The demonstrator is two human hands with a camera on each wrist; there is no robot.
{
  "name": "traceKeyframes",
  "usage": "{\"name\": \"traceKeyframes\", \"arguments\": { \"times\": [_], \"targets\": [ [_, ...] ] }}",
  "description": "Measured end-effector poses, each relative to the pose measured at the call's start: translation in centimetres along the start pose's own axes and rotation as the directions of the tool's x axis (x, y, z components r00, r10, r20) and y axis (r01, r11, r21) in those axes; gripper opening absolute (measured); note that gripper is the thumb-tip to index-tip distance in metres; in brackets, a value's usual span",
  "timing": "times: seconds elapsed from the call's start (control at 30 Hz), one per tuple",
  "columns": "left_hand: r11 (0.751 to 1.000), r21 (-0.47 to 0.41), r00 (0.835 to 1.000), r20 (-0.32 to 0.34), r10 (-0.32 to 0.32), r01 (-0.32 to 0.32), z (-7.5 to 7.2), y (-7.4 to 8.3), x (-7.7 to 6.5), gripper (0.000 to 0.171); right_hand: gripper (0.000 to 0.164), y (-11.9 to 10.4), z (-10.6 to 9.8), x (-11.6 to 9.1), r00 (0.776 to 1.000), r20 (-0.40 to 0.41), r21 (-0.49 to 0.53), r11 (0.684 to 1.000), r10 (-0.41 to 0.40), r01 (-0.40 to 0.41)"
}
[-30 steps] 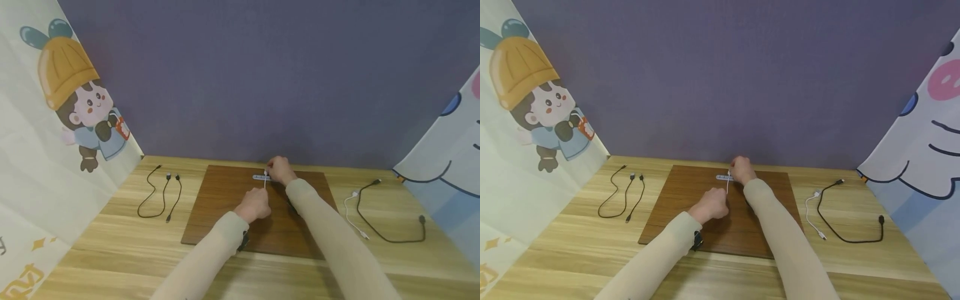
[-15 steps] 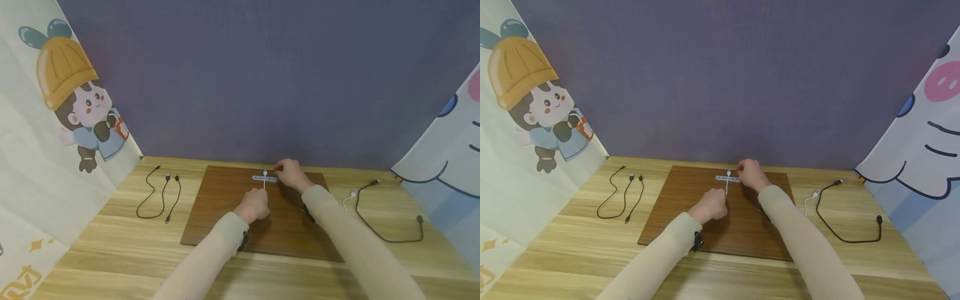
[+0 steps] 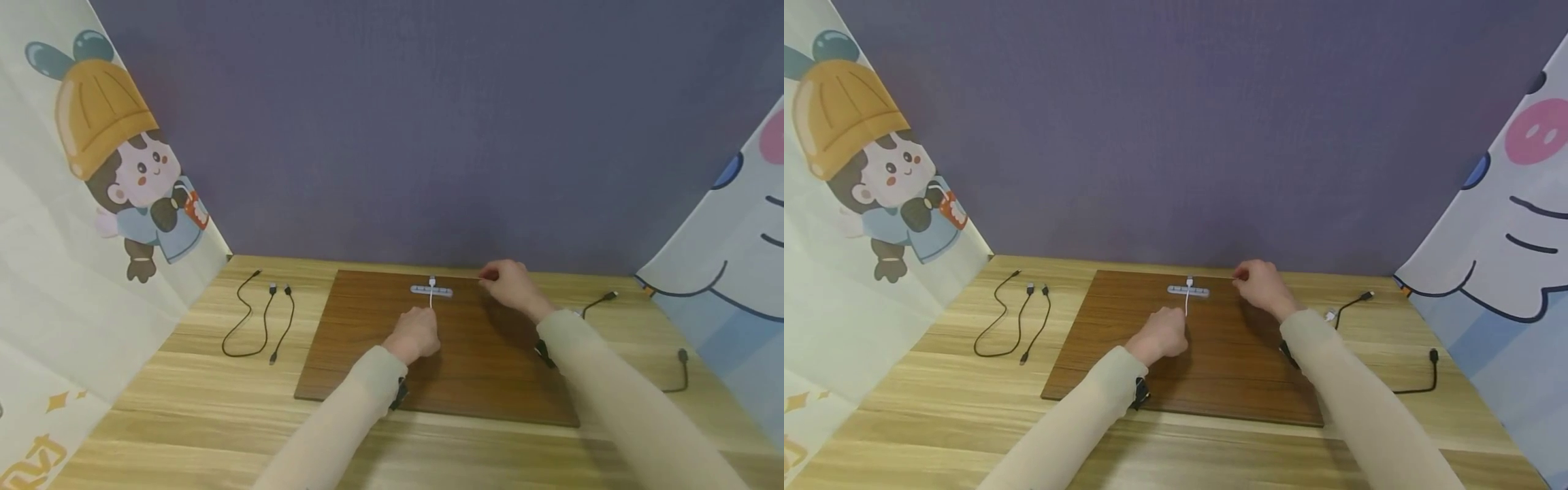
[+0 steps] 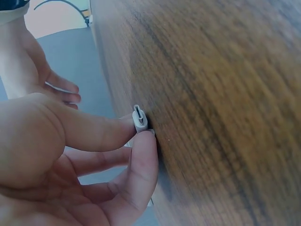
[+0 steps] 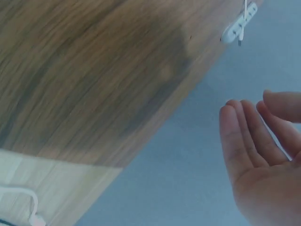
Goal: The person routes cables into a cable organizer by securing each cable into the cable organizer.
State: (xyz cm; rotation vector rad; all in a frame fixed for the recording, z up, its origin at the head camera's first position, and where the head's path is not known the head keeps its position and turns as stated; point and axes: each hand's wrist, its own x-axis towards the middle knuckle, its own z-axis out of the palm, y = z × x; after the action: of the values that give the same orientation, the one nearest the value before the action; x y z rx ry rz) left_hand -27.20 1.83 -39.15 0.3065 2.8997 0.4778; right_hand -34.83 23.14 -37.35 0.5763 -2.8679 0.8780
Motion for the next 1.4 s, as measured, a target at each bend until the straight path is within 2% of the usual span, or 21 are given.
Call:
{"name": "traceKeyframes", "arguments": {
  "times": [0.33, 0.53, 0.77, 0.97, 1.2, 1.4],
  "targets": [
    [1.000, 0.014, 1.000, -0.001, 0.014, -0.014, 0.1, 0.1, -0.1, 0.014, 0.029, 0.9, -2.6, -2.1, 0.998, 0.027, -0.004, 0.998, 0.055, -0.055],
    [0.999, 0.025, 1.000, -0.007, 0.030, -0.030, 0.1, 0.1, 0.0, 0.016, 0.039, 1.8, -3.9, -2.9, 0.996, 0.024, -0.033, 0.996, 0.082, -0.081],
    [0.999, 0.020, 0.999, -0.012, 0.033, -0.033, 0.1, -0.1, -0.2, 0.017, 0.048, 3.1, -5.1, -3.6, 0.993, 0.039, -0.153, 0.983, 0.110, -0.103],
    [0.999, 0.025, 0.999, -0.017, 0.045, -0.045, 0.1, -0.1, -0.2, 0.024, 0.047, 5.0, -5.9, -4.5, 0.980, 0.089, -0.253, 0.956, 0.177, -0.150],
    [1.000, -0.008, 1.000, -0.001, 0.026, -0.026, 0.1, -0.3, -0.1, 0.024, 0.052, 7.9, -6.3, -4.8, 0.971, 0.100, -0.278, 0.943, 0.218, -0.183],
    [0.999, 0.021, 0.999, -0.011, 0.032, -0.032, 0.1, -0.2, 0.0, 0.019, 0.053, 10.1, -6.7, -5.1, 0.964, 0.113, -0.281, 0.939, 0.240, -0.200]
  ]
}}
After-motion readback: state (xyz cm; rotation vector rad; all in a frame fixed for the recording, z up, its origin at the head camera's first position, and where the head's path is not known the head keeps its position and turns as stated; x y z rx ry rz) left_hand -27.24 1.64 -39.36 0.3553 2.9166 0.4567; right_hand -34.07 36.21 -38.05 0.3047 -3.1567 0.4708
